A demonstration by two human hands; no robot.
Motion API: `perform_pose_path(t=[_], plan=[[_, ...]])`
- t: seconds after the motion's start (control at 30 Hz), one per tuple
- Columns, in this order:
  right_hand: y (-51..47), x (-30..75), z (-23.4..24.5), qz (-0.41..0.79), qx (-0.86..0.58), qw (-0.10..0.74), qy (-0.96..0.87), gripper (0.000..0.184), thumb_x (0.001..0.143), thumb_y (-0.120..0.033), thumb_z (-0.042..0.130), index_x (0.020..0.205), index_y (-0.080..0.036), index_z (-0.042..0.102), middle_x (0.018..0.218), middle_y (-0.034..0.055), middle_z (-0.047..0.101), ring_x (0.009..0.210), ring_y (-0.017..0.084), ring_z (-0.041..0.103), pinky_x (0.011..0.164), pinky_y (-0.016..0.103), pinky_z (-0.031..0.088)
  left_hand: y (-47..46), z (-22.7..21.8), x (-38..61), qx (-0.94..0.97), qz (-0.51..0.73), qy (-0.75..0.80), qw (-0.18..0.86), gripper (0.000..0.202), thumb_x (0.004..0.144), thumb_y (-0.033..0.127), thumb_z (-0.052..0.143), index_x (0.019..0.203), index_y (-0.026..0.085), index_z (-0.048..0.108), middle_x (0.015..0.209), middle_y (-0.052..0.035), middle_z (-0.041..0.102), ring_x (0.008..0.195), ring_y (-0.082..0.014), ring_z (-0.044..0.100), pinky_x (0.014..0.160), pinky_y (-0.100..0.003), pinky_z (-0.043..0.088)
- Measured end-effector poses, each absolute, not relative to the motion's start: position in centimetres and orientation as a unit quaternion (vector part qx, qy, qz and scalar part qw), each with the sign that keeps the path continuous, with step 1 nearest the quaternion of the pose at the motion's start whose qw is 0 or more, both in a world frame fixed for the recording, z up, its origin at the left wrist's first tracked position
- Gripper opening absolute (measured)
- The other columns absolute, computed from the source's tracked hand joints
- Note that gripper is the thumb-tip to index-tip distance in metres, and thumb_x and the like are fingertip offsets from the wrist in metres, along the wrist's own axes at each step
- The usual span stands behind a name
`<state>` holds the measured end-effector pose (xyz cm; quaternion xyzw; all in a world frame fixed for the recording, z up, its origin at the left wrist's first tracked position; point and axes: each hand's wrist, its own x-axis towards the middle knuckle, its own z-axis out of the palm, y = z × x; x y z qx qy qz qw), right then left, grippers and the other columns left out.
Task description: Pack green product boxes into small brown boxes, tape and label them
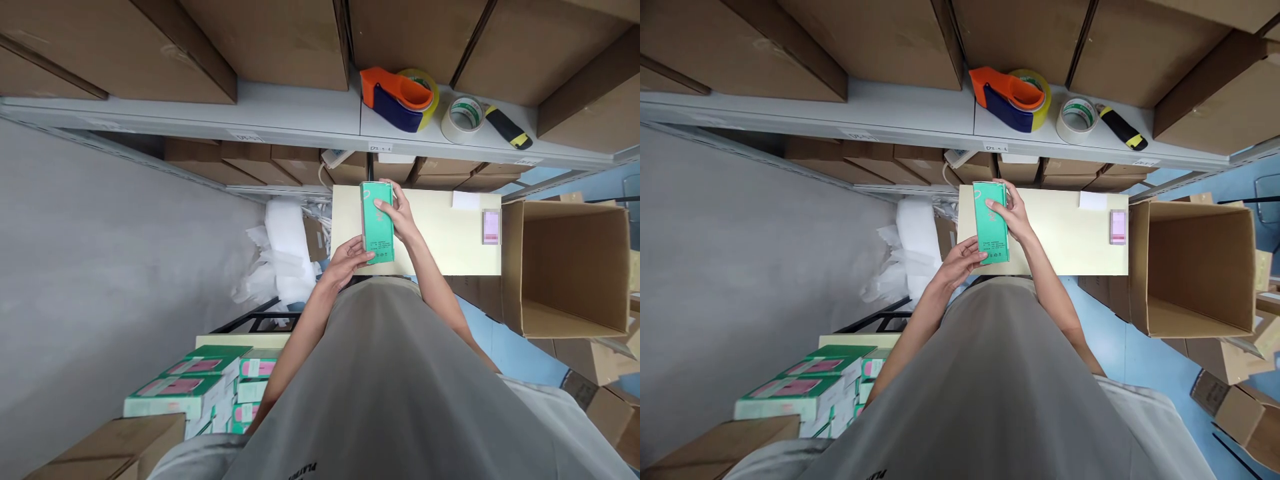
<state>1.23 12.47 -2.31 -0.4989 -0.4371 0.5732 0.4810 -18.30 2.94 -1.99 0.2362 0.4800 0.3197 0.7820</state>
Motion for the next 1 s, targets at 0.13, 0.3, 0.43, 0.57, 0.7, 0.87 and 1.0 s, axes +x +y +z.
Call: perform_pose_path(t=[0.13,0.3,0.43,0.57,0.7,0.87,1.0], plan=[[12.4,1.3,-1.4,0.578,-0.509,0.471,-0.431,0.087,0.082,-0.085,0.087,0.150,-0.036,0.063,0.153,0.0066,0.073,0.134,0.031,0.073,0.114,0.050,0.068,2.8,-1.9,-17.8,0.227,0.331,0.505,0.764,0.083,0.056,0.045,0.113,0.128,0.021,0.079,0.137,-0.0156,0.084,0.120,-0.0329,0.083,0.089,-0.035,0.070],[12.6,1.4,-1.0,0.534,-0.529,0.461,-0.472,0.097,0.084,-0.089,0.083,0.160,-0.034,0.059,0.167,0.0109,0.063,0.148,0.034,0.066,0.123,0.052,0.061,3.2,-2.2,-16.7,0.284,0.384,0.577,0.662,0.079,0.055,0.039,0.111,0.124,0.022,0.077,0.129,-0.0103,0.084,0.125,-0.0303,0.079,0.107,-0.042,0.066],[12.9,1.2,-1.4,0.495,-0.562,0.462,-0.474,0.096,0.081,-0.084,0.089,0.158,-0.035,0.059,0.168,0.0113,0.063,0.151,0.035,0.063,0.125,0.054,0.059,3.1,-2.1,-15.6,0.367,0.404,0.657,0.520,0.080,0.057,0.034,0.109,0.128,0.023,0.074,0.128,-0.0097,0.080,0.129,-0.0317,0.074,0.109,-0.041,0.063],[13.4,1.9,-2.0,0.496,-0.562,0.479,-0.457,0.082,0.076,-0.077,0.094,0.138,-0.031,0.067,0.152,0.0097,0.072,0.139,0.033,0.069,0.122,0.051,0.061,2.5,-1.9,-16.0,0.375,0.404,0.609,0.571,0.081,0.061,0.036,0.108,0.131,0.025,0.070,0.142,-0.0129,0.074,0.139,-0.0331,0.069,0.098,-0.036,0.067],[13.5,2.8,-2.7,0.529,-0.552,0.489,-0.421,0.076,0.073,-0.077,0.093,0.128,-0.032,0.066,0.132,0.0058,0.078,0.123,0.029,0.074,0.112,0.046,0.064,2.4,-2.7,-17.7,0.281,0.384,0.533,0.699,0.078,0.064,0.039,0.106,0.130,0.027,0.067,0.146,-0.0123,0.074,0.135,-0.0304,0.073,0.102,-0.042,0.069],[12.9,3.0,-3.6,0.560,-0.542,0.474,-0.410,0.077,0.079,-0.084,0.083,0.133,-0.034,0.063,0.121,0.0033,0.077,0.113,0.026,0.075,0.101,0.043,0.067,2.6,-3.5,-18.3,0.239,0.367,0.528,0.727,0.080,0.059,0.037,0.108,0.129,0.024,0.071,0.129,-0.0093,0.080,0.120,-0.0269,0.079,0.099,-0.039,0.070],[13.2,3.4,-3.9,0.548,-0.537,0.476,-0.429,0.075,0.079,-0.083,0.083,0.130,-0.033,0.062,0.126,0.0046,0.076,0.117,0.027,0.074,0.104,0.043,0.066,2.4,-3.7,-17.8,0.224,0.377,0.540,0.719,0.080,0.059,0.033,0.107,0.130,0.025,0.072,0.128,-0.0080,0.081,0.120,-0.0244,0.079,0.100,-0.035,0.067]])
